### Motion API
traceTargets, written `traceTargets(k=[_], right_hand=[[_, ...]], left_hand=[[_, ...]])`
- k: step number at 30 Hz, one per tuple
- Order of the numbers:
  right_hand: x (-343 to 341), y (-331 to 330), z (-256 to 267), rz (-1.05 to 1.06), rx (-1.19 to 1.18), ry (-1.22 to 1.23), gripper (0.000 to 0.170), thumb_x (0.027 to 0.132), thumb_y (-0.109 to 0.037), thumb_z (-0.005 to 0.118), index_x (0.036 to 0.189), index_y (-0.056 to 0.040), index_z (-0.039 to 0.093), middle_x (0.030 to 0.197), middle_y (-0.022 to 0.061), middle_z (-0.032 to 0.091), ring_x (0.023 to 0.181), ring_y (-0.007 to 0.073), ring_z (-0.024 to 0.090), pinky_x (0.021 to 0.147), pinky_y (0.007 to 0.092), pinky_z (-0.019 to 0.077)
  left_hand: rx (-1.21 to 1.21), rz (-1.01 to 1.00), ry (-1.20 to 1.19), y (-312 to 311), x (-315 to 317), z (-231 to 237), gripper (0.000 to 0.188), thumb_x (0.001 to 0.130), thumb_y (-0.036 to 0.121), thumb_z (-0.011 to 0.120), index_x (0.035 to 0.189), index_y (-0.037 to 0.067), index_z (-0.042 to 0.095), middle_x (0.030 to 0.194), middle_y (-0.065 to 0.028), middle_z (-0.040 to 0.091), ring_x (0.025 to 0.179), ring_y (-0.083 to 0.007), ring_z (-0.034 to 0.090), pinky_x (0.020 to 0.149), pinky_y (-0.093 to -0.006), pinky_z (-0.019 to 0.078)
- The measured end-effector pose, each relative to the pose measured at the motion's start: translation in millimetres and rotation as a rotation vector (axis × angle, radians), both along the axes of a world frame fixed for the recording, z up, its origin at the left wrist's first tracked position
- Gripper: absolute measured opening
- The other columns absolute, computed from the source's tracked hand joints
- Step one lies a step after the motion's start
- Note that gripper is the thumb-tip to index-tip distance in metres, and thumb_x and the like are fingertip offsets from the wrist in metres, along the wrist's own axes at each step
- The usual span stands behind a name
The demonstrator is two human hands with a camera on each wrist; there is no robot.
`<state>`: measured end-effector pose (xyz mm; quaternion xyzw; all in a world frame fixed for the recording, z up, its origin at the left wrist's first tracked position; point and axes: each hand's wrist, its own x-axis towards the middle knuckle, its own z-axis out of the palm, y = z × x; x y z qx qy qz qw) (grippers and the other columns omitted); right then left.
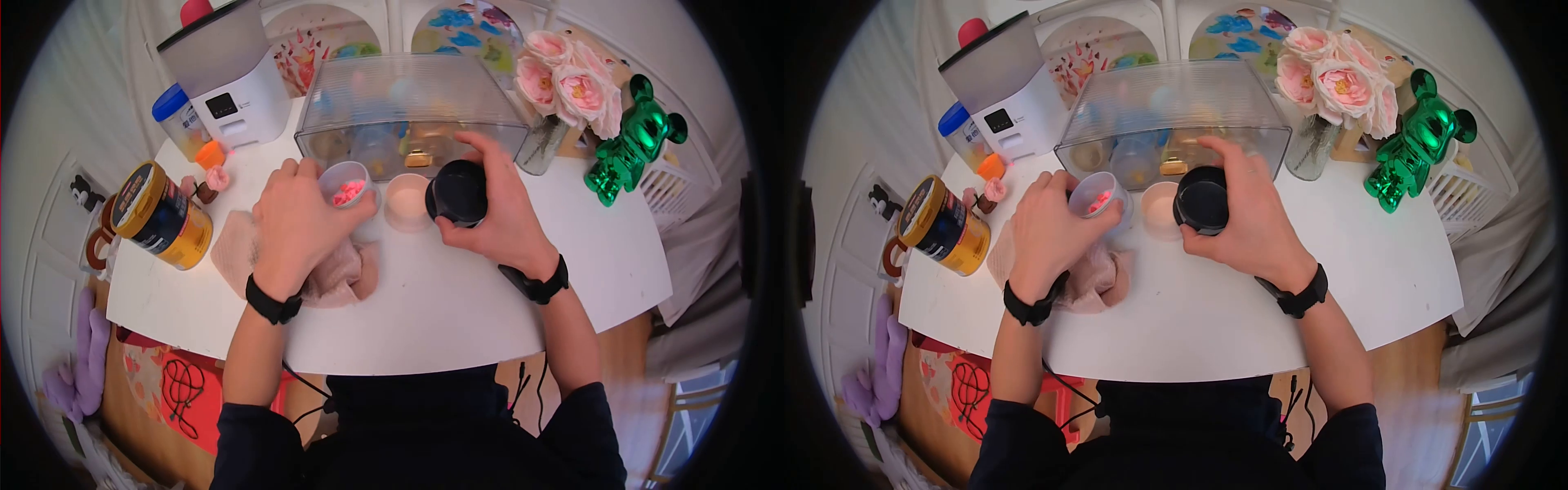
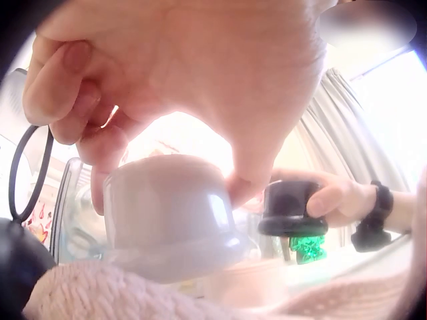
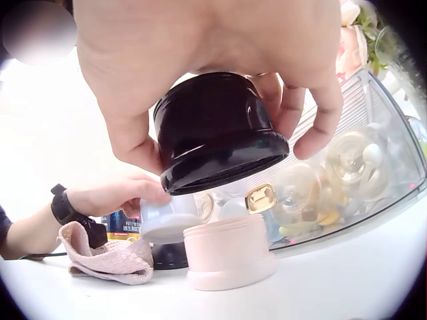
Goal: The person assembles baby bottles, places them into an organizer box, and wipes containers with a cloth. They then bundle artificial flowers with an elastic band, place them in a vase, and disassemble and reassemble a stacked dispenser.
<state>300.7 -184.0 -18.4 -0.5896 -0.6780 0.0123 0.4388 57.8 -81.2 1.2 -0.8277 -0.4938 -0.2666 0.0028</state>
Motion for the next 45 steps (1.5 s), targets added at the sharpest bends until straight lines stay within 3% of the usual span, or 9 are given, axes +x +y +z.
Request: traceTargets(k=[8,11,13,19,21,23,32,38,45], right_hand=[[-12.7,-2.9,-3.0,0.172,-0.034,0.040,0.104,0.068,-0.015,0.088,0.159,-0.0080,0.038,0.118,0.0188,0.068,0.116,0.0401,0.059,0.102,0.0464,0.0517],[-15.0,-3.3,-2.0,0.209,-0.077,0.097,0.106,0.068,-0.014,0.088,0.160,-0.0078,0.035,0.119,0.0183,0.068,0.117,0.0402,0.060,0.103,0.0462,0.0519],[-16.2,-5.1,-1.1,0.228,-0.103,0.136,0.107,0.068,-0.014,0.088,0.160,-0.0079,0.034,0.120,0.0184,0.068,0.117,0.0402,0.060,0.103,0.0461,0.0519],[-20.1,-8.2,-0.8,0.287,-0.148,0.173,0.109,0.068,-0.013,0.086,0.161,-0.0077,0.031,0.118,0.0208,0.069,0.117,0.0411,0.058,0.102,0.0458,0.0514],[-22.1,-7.9,-3.7,0.296,-0.171,0.150,0.109,0.068,-0.013,0.086,0.162,-0.0079,0.030,0.114,0.0212,0.070,0.116,0.0416,0.058,0.102,0.0454,0.0512],[-21.8,-4.8,-8.8,0.279,-0.024,0.002,0.108,0.069,-0.013,0.084,0.162,-0.0083,0.030,0.106,0.0205,0.071,0.113,0.0424,0.056,0.101,0.0444,0.0499],[-20.5,-2.9,-11.2,0.292,-0.001,0.043,0.107,0.070,-0.013,0.084,0.162,-0.0091,0.029,0.087,0.0146,0.070,0.106,0.0412,0.057,0.098,0.0436,0.0477],[-18.9,-3.6,-9.9,0.295,-0.005,0.060,0.107,0.070,-0.013,0.085,0.161,-0.0091,0.029,0.096,0.0149,0.072,0.104,0.0400,0.057,0.097,0.0427,0.0479],[-18.1,-4.3,-7.2,0.273,-0.072,0.120,0.107,0.070,-0.015,0.088,0.159,-0.0075,0.030,0.106,0.0179,0.075,0.108,0.0399,0.058,0.099,0.0419,0.0491]], left_hand=[[0.092,-0.205,-0.223,-7.0,5.8,-3.8,0.054,0.077,0.039,0.088,0.108,0.001,0.065,0.095,-0.0126,0.065,0.086,-0.0302,0.067,0.077,-0.0408,0.0553],[0.068,-0.304,-0.309,-4.6,7.3,-9.3,0.064,0.074,0.040,0.088,0.115,0.000,0.060,0.097,-0.0158,0.067,0.089,-0.0356,0.068,0.077,-0.0446,0.0562],[-0.161,-0.400,-0.467,-8.9,8.0,-6.8,0.062,0.076,0.034,0.089,0.119,-0.001,0.059,0.102,-0.0163,0.071,0.089,-0.0319,0.072,0.079,-0.0406,0.0581],[-0.290,-0.594,-0.617,-18.7,14.5,-10.7,0.061,0.076,0.026,0.090,0.123,0.000,0.061,0.104,-0.0116,0.072,0.088,-0.0211,0.072,0.078,-0.0344,0.0584],[-0.268,-0.595,-0.600,-19.5,17.3,-13.8,0.062,0.076,0.027,0.091,0.123,0.001,0.061,0.103,-0.0113,0.072,0.087,-0.0208,0.072,0.077,-0.0340,0.0583],[-0.236,-0.594,-0.586,-19.2,19.7,-17.5,0.062,0.075,0.028,0.092,0.122,0.001,0.062,0.103,-0.0111,0.072,0.086,-0.0204,0.071,0.077,-0.0336,0.0581],[-0.201,-0.568,-0.602,-17.5,22.5,-21.3,0.063,0.073,0.030,0.095,0.120,0.002,0.063,0.098,-0.0088,0.071,0.083,-0.0169,0.069,0.073,-0.0308,0.0562],[-0.140,-0.544,-0.510,-20.7,18.9,-13.4,0.061,0.073,0.029,0.096,0.118,0.002,0.065,0.090,-0.0053,0.069,0.077,-0.0117,0.065,0.068,-0.0259,0.0527],[-0.183,-0.531,-0.619,-17.7,21.7,-21.9,0.061,0.073,0.028,0.097,0.119,0.001,0.067,0.087,-0.0006,0.067,0.073,-0.0060,0.059,0.065,-0.0212,0.0475]])
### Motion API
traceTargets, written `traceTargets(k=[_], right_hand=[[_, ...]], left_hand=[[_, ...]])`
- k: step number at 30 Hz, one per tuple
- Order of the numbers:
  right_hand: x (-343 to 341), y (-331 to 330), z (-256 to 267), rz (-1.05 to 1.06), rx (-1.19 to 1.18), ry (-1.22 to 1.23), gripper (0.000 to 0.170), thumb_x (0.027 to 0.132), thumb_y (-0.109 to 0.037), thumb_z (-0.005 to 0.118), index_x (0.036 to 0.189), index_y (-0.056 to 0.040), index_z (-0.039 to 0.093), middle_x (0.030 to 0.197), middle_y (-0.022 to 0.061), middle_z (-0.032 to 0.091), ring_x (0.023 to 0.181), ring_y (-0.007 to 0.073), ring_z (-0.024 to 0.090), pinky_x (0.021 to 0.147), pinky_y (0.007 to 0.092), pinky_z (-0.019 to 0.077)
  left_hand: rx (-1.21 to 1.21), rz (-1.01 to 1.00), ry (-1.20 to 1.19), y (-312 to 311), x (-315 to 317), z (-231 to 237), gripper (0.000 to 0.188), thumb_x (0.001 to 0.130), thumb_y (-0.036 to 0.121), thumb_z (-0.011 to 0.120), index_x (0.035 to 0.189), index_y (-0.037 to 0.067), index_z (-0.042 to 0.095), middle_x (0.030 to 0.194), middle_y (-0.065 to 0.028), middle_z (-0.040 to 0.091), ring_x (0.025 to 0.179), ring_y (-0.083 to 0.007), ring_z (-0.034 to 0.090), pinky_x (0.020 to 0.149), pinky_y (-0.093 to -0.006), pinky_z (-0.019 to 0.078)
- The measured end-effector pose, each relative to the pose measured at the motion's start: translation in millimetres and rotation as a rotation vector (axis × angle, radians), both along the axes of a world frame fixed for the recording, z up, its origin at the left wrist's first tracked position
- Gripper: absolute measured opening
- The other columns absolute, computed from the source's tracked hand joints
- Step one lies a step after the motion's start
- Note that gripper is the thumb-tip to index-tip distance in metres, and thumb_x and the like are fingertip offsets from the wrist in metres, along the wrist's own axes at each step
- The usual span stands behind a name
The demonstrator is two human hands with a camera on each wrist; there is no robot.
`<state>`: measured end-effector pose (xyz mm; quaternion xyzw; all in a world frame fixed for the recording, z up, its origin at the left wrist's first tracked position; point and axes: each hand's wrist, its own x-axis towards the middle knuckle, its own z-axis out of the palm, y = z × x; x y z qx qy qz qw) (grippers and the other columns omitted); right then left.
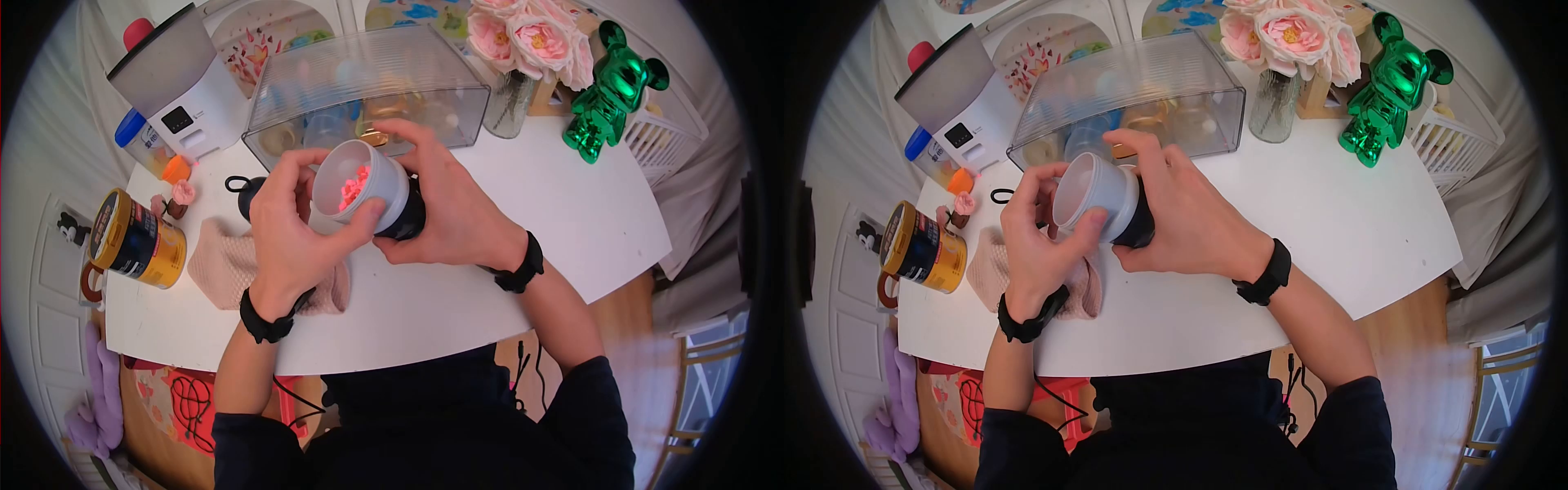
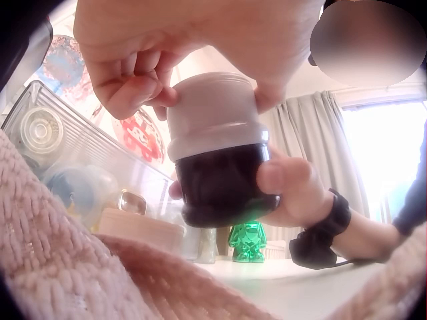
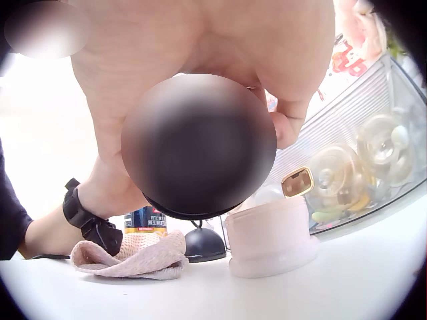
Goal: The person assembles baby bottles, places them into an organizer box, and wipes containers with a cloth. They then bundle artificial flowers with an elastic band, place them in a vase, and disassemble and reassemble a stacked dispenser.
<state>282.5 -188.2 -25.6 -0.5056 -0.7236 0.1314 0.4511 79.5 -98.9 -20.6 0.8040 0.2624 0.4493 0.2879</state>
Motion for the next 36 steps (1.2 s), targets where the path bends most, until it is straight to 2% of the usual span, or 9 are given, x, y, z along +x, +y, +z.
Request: traceTargets(k=[6,11,13,14,17,22,25,32,36], right_hand=[[1.7,1.5,-3.5,-0.010,0.024,0.039,0.106,0.071,-0.017,0.092,0.158,-0.0069,0.033,0.116,0.0194,0.073,0.116,0.0402,0.059,0.101,0.0445,0.0506],[4.4,6.1,-8.5,-0.038,0.236,0.021,0.106,0.070,-0.021,0.097,0.156,-0.0077,0.037,0.131,0.0188,0.068,0.124,0.0388,0.058,0.107,0.0458,0.0495],[4.1,8.1,-10.2,-0.031,0.235,0.036,0.105,0.071,-0.022,0.097,0.156,-0.0077,0.037,0.132,0.0186,0.068,0.124,0.0381,0.062,0.107,0.0455,0.0513],[4.0,8.4,-10.7,-0.024,0.234,0.049,0.104,0.071,-0.023,0.097,0.155,-0.0076,0.038,0.133,0.0183,0.068,0.123,0.0375,0.065,0.106,0.0452,0.0531],[2.3,3.0,-8.7,0.001,0.159,0.113,0.102,0.073,-0.028,0.097,0.154,-0.0079,0.039,0.135,0.0184,0.066,0.118,0.0367,0.071,0.101,0.0439,0.0579],[3.0,3.4,-7.9,-0.008,0.181,0.103,0.098,0.074,-0.033,0.097,0.152,-0.0086,0.042,0.132,0.0172,0.067,0.114,0.0370,0.075,0.097,0.0430,0.0609],[2.5,2.5,-6.6,-0.013,0.173,0.076,0.096,0.074,-0.034,0.096,0.151,-0.0096,0.044,0.130,0.0166,0.068,0.115,0.0368,0.074,0.096,0.0431,0.0608],[4.0,4.2,-7.7,0.014,0.177,0.038,0.087,0.077,-0.035,0.094,0.147,-0.0098,0.050,0.128,0.0165,0.069,0.111,0.0360,0.074,0.095,0.0426,0.0600],[4.2,4.7,-6.9,0.002,0.252,-0.001,0.084,0.076,-0.034,0.094,0.145,-0.0094,0.053,0.127,0.0148,0.069,0.112,0.0348,0.073,0.096,0.0415,0.0591]], left_hand=[[-0.047,0.002,-0.028,7.1,-2.7,-2.4,0.059,0.075,0.029,0.097,0.118,0.000,0.068,0.083,0.0031,0.064,0.067,-0.0032,0.051,0.060,-0.0193,0.0406],[-0.100,0.010,-0.098,7.4,-5.2,0.8,0.058,0.077,0.029,0.095,0.121,0.001,0.069,0.082,0.0046,0.061,0.066,-0.0031,0.046,0.058,-0.0192,0.0364],[-0.066,-0.029,-0.006,7.2,-11.1,1.6,0.048,0.091,0.019,0.081,0.134,0.003,0.067,0.093,0.0036,0.061,0.085,-0.0059,0.058,0.075,-0.0227,0.0497],[-0.069,-0.030,-0.007,7.5,-10.0,1.0,0.048,0.091,0.019,0.081,0.134,0.003,0.067,0.093,0.0036,0.061,0.085,-0.0059,0.058,0.075,-0.0227,0.0497],[-0.116,-0.026,-0.116,10.0,-7.3,-3.2,0.055,0.082,0.024,0.090,0.128,0.003,0.070,0.092,0.0031,0.063,0.078,-0.0035,0.054,0.059,-0.0186,0.0384],[-0.049,-0.287,-0.116,22.2,-8.6,-5.2,0.072,0.083,0.030,0.076,0.149,0.005,0.063,0.121,-0.0055,0.061,0.105,-0.0163,0.057,0.079,-0.0275,0.0471],[-0.014,-0.310,-0.062,27.9,-11.9,-6.9,0.080,0.082,0.040,0.071,0.153,0.005,0.060,0.121,-0.0080,0.061,0.108,-0.0213,0.057,0.091,-0.0330,0.0452],[0.017,-0.405,-0.118,28.0,-8.4,-3.5,0.083,0.085,0.050,0.069,0.155,0.005,0.059,0.122,-0.0084,0.061,0.108,-0.0216,0.055,0.093,-0.0333,0.0429],[-0.063,-0.309,-0.139,20.9,-6.3,-5.7,0.079,0.090,0.047,0.073,0.155,0.004,0.057,0.126,-0.0086,0.061,0.107,-0.0187,0.055,0.091,-0.0318,0.0429]])
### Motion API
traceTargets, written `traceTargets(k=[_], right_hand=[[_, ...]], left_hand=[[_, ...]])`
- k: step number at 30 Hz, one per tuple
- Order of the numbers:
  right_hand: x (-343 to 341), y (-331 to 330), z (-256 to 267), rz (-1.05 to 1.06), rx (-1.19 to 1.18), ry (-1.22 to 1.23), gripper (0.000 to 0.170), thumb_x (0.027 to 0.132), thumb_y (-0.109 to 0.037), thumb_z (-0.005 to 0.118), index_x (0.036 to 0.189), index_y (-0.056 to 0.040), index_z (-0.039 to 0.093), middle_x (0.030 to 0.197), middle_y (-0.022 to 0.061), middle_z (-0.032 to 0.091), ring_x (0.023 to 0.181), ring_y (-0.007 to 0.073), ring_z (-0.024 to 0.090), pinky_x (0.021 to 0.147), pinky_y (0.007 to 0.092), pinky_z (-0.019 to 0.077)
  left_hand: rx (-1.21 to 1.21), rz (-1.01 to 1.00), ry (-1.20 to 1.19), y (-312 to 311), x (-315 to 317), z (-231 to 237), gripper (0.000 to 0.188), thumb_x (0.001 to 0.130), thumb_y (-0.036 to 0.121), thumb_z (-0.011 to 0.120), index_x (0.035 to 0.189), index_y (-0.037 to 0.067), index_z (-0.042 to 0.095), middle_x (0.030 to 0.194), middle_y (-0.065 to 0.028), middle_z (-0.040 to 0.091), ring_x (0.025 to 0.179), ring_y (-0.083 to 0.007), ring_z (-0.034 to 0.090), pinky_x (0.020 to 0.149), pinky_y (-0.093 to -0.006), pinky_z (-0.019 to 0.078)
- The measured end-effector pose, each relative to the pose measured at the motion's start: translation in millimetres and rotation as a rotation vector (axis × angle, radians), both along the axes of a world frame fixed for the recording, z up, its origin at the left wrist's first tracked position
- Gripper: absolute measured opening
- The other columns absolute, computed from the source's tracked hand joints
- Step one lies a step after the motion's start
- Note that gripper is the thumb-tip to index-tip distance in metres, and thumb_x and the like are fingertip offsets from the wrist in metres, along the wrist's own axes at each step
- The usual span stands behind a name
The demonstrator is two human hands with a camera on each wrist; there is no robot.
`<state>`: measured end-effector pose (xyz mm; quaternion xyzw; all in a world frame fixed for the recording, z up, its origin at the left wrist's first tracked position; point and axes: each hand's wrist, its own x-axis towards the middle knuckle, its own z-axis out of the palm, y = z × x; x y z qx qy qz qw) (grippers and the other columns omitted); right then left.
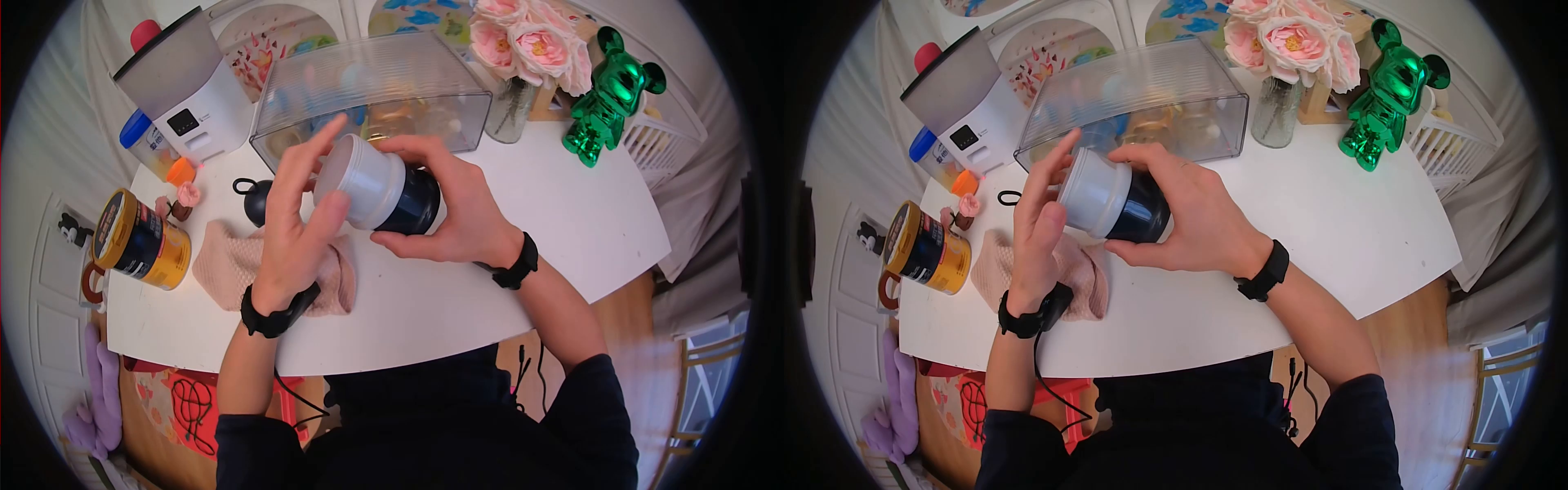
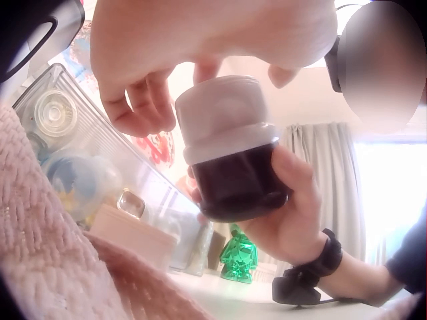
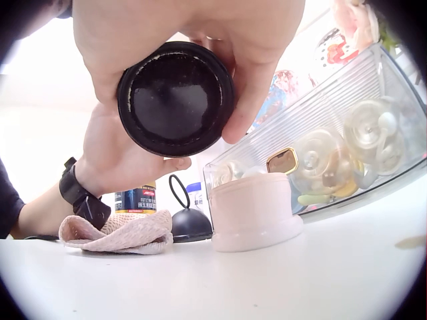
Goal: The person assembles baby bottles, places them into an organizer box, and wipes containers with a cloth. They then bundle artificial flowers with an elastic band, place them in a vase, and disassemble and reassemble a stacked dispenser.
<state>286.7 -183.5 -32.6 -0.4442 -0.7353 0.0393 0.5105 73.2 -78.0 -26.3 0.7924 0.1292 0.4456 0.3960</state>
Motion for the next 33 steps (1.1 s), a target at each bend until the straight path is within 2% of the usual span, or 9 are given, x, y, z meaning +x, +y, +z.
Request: traceTargets(k=[5,14,17,20,23,25,29,32,33], right_hand=[[-0.2,-1.5,1.5,-0.041,0.018,-0.050,0.086,0.075,-0.033,0.095,0.146,-0.0088,0.052,0.126,0.0150,0.069,0.114,0.0349,0.072,0.097,0.0413,0.0587],[-0.8,-1.0,0.5,-0.005,-0.056,0.014,0.095,0.074,-0.031,0.095,0.152,-0.0075,0.046,0.127,0.0190,0.069,0.118,0.0359,0.071,0.100,0.0432,0.0584],[-1.4,-0.5,0.2,-0.034,-0.014,-0.014,0.097,0.072,-0.024,0.099,0.153,-0.0076,0.047,0.137,0.0148,0.069,0.118,0.0304,0.074,0.103,0.0395,0.0586],[-2.1,-0.9,-0.5,-0.019,-0.024,-0.010,0.097,0.072,-0.023,0.099,0.153,-0.0073,0.047,0.140,0.0145,0.067,0.120,0.0303,0.073,0.105,0.0395,0.0578],[-4.2,-3.4,1.7,-0.017,-0.066,-0.005,0.099,0.072,-0.024,0.099,0.154,-0.0074,0.045,0.139,0.0150,0.068,0.120,0.0309,0.073,0.105,0.0398,0.0574],[-3.4,-4.4,2.9,0.005,-0.100,0.023,0.099,0.073,-0.026,0.098,0.154,-0.0075,0.044,0.136,0.0169,0.067,0.122,0.0333,0.072,0.103,0.0420,0.0578],[-2.8,-4.0,2.1,0.029,-0.096,0.041,0.100,0.073,-0.029,0.097,0.154,-0.0077,0.042,0.133,0.0195,0.067,0.123,0.0363,0.070,0.101,0.0442,0.0578],[-3.0,-2.7,1.3,-0.020,-0.062,0.007,0.099,0.073,-0.029,0.097,0.154,-0.0079,0.043,0.131,0.0195,0.068,0.123,0.0362,0.069,0.102,0.0435,0.0572],[-2.8,-2.0,0.7,-0.021,-0.061,0.008,0.099,0.073,-0.029,0.097,0.154,-0.0079,0.043,0.131,0.0195,0.068,0.123,0.0362,0.069,0.102,0.0435,0.0572]], left_hand=[[-0.094,0.135,0.113,-3.6,-5.0,2.5,0.077,0.088,0.036,0.079,0.153,0.003,0.055,0.132,-0.0099,0.062,0.109,-0.0159,0.055,0.090,-0.0298,0.0431],[0.077,-0.029,-0.010,3.5,-5.7,1.3,0.085,0.079,0.030,0.075,0.156,0.003,0.049,0.134,-0.0116,0.062,0.114,-0.0201,0.059,0.100,-0.0361,0.0453],[0.040,-0.001,0.009,-6.7,-3.6,7.7,0.084,0.079,0.027,0.076,0.155,0.003,0.050,0.134,-0.0121,0.062,0.115,-0.0202,0.060,0.100,-0.0360,0.0454],[-0.080,0.160,0.118,-10.2,-1.5,6.6,0.083,0.077,0.021,0.077,0.154,0.003,0.050,0.134,-0.0124,0.063,0.115,-0.0207,0.061,0.101,-0.0364,0.0459],[-0.074,0.084,0.031,-3.7,-3.0,2.6,0.083,0.074,0.013,0.075,0.153,0.003,0.050,0.135,-0.0136,0.063,0.120,-0.0221,0.061,0.105,-0.0370,0.0447],[0.116,-0.004,-0.023,-4.0,-2.2,3.8,0.086,0.072,0.010,0.071,0.154,0.002,0.047,0.137,-0.0148,0.063,0.125,-0.0237,0.059,0.109,-0.0380,0.0426],[0.210,-0.086,-0.037,-4.0,-3.0,9.2,0.087,0.070,0.009,0.067,0.154,0.001,0.046,0.137,-0.0156,0.063,0.130,-0.0255,0.058,0.112,-0.0386,0.0404],[0.202,-0.041,-0.081,-7.8,-3.5,10.6,0.084,0.075,0.016,0.073,0.153,0.000,0.047,0.137,-0.0158,0.063,0.126,-0.0251,0.059,0.110,-0.0384,0.0424],[0.171,0.094,0.006,-9.9,-3.9,9.4,0.083,0.077,0.020,0.077,0.152,0.000,0.048,0.137,-0.0157,0.063,0.124,-0.0249,0.059,0.108,-0.0384,0.0433]])
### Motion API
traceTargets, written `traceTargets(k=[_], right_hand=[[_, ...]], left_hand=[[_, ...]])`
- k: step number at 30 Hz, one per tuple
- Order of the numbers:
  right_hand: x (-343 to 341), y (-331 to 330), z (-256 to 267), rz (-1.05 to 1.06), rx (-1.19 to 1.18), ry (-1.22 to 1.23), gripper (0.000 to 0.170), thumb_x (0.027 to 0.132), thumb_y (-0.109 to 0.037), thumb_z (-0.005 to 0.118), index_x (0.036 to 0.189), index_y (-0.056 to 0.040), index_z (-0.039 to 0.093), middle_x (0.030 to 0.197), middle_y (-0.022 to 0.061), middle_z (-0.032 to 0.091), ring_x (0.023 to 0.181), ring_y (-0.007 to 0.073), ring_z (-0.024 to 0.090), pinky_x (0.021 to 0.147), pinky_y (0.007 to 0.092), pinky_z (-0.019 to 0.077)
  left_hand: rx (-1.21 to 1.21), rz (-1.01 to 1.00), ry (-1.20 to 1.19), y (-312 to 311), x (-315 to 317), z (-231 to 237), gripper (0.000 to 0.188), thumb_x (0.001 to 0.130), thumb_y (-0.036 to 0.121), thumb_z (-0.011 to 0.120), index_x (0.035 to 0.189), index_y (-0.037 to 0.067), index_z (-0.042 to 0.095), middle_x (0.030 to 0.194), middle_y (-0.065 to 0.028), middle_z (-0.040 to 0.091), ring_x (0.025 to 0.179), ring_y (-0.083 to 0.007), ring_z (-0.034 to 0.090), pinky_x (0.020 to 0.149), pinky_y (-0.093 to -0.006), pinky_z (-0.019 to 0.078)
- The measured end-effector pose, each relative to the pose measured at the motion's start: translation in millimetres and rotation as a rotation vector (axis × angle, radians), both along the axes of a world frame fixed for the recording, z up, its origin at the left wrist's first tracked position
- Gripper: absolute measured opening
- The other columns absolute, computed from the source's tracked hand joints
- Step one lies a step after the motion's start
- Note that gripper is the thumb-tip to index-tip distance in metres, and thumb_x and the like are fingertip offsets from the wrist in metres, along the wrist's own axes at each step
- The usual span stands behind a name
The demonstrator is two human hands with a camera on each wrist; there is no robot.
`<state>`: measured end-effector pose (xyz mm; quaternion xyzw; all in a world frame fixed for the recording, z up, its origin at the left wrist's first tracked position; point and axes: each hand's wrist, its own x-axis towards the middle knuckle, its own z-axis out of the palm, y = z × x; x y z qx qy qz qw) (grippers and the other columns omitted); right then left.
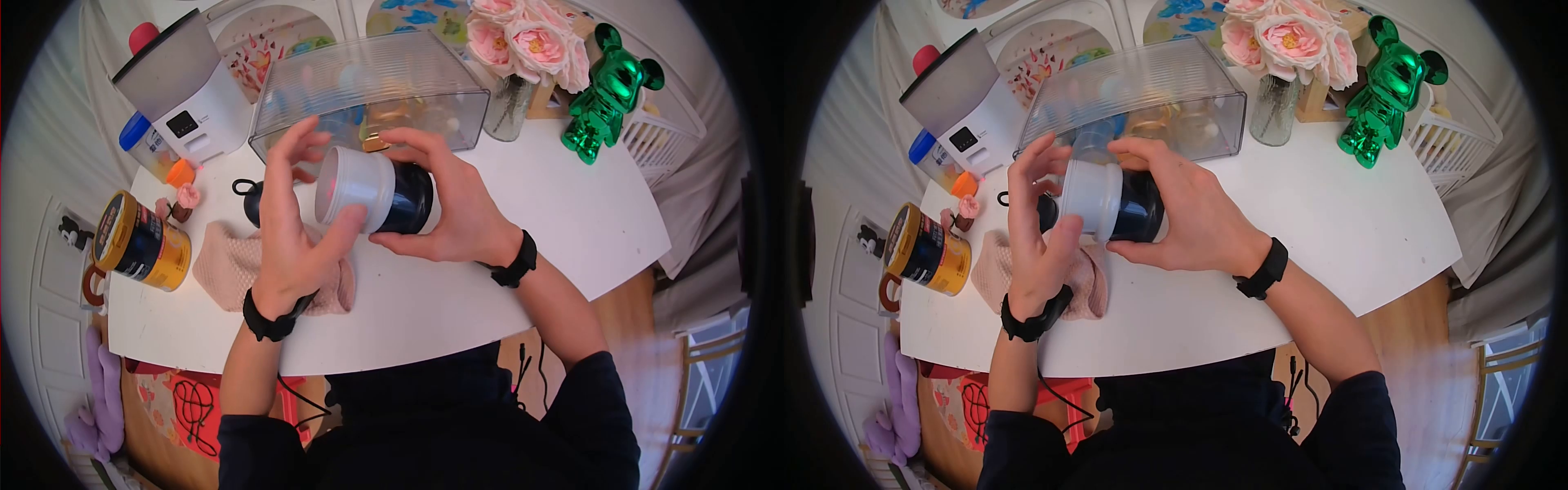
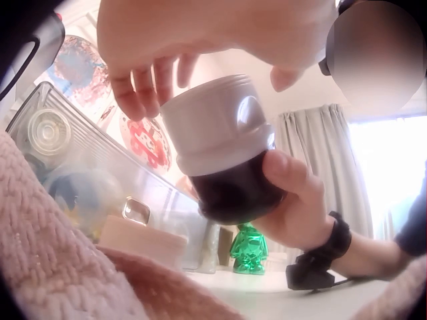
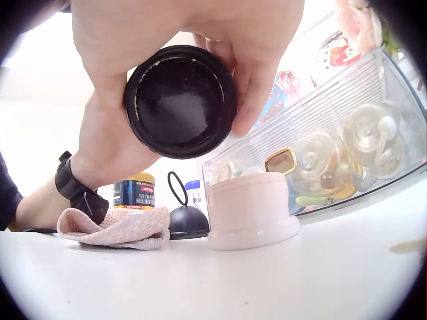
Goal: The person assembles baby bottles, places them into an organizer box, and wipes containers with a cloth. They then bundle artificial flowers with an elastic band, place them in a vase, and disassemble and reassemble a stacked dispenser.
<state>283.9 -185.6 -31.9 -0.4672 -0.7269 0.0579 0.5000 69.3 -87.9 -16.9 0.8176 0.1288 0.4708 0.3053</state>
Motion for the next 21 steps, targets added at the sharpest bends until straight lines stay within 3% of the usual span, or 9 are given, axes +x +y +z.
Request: traceTargets(k=[1,5,8,10,14,16,19,21], right_hand=[[-0.2,0.4,-0.6,-0.012,0.029,-0.008,0.099,0.073,-0.028,0.097,0.154,-0.0080,0.043,0.131,0.0191,0.068,0.123,0.0359,0.069,0.102,0.0432,0.0570],[-0.7,1.1,-1.8,-0.040,0.074,-0.023,0.097,0.073,-0.027,0.097,0.153,-0.0078,0.044,0.130,0.0185,0.068,0.123,0.0352,0.069,0.103,0.0428,0.0567],[0.0,-1.4,0.5,-0.048,0.030,-0.028,0.104,0.071,-0.024,0.100,0.155,-0.0066,0.043,0.134,0.0177,0.070,0.122,0.0320,0.073,0.105,0.0405,0.0571],[-1.2,-0.7,-0.1,-0.036,0.035,-0.011,0.100,0.073,-0.025,0.098,0.154,-0.0069,0.043,0.132,0.0178,0.069,0.123,0.0333,0.071,0.104,0.0417,0.0570],[-0.8,2.6,-3.6,-0.032,0.092,0.012,0.098,0.074,-0.026,0.096,0.154,-0.0070,0.044,0.131,0.0169,0.068,0.123,0.0347,0.068,0.103,0.0427,0.0563],[-0.4,1.6,-2.6,-0.052,0.098,-0.023,0.098,0.073,-0.025,0.097,0.154,-0.0067,0.044,0.132,0.0165,0.068,0.123,0.0348,0.067,0.103,0.0425,0.0559],[-3.0,0.5,-2.7,-0.080,0.125,-0.075,0.099,0.073,-0.024,0.097,0.154,-0.0063,0.044,0.131,0.0159,0.067,0.122,0.0350,0.066,0.103,0.0424,0.0552],[-4.0,0.4,-2.3,-0.089,0.150,-0.093,0.099,0.072,-0.023,0.097,0.154,-0.0061,0.044,0.131,0.0157,0.067,0.121,0.0350,0.065,0.103,0.0424,0.0550]], left_hand=[[-0.036,0.141,0.073,-1.7,0.2,-0.8,0.083,0.079,0.025,0.080,0.151,-0.001,0.048,0.136,-0.0155,0.064,0.122,-0.0246,0.059,0.107,-0.0384,0.0441],[-0.190,0.202,0.165,-4.6,2.0,2.2,0.085,0.080,0.029,0.085,0.150,-0.002,0.049,0.135,-0.0149,0.064,0.119,-0.0237,0.059,0.105,-0.0386,0.0451],[-0.175,0.050,0.062,2.8,2.5,-5.1,0.083,0.079,0.022,0.084,0.151,-0.001,0.049,0.136,-0.0155,0.063,0.121,-0.0240,0.060,0.105,-0.0392,0.0455],[0.028,-0.095,-0.009,10.2,1.0,-7.0,0.082,0.079,0.018,0.082,0.151,-0.001,0.048,0.138,-0.0168,0.062,0.122,-0.0241,0.061,0.103,-0.0395,0.0464],[0.110,-0.111,0.034,9.5,-0.5,-1.8,0.082,0.079,0.016,0.080,0.152,0.000,0.047,0.142,-0.0180,0.060,0.125,-0.0250,0.061,0.104,-0.0405,0.0466],[-0.091,-0.025,-0.046,0.2,3.4,-0.4,0.079,0.081,0.020,0.083,0.150,-0.001,0.050,0.136,-0.0165,0.065,0.121,-0.0234,0.063,0.105,-0.0375,0.0466],[-0.167,0.108,0.112,-0.1,2.8,-0.6,0.074,0.084,0.024,0.086,0.146,-0.002,0.055,0.126,-0.0143,0.071,0.115,-0.0217,0.065,0.103,-0.0344,0.0485],[-0.185,0.077,0.065,0.3,5.8,-4.1,0.072,0.085,0.025,0.088,0.144,-0.002,0.057,0.121,-0.0131,0.072,0.112,-0.0211,0.066,0.101,-0.0337,0.0495]])
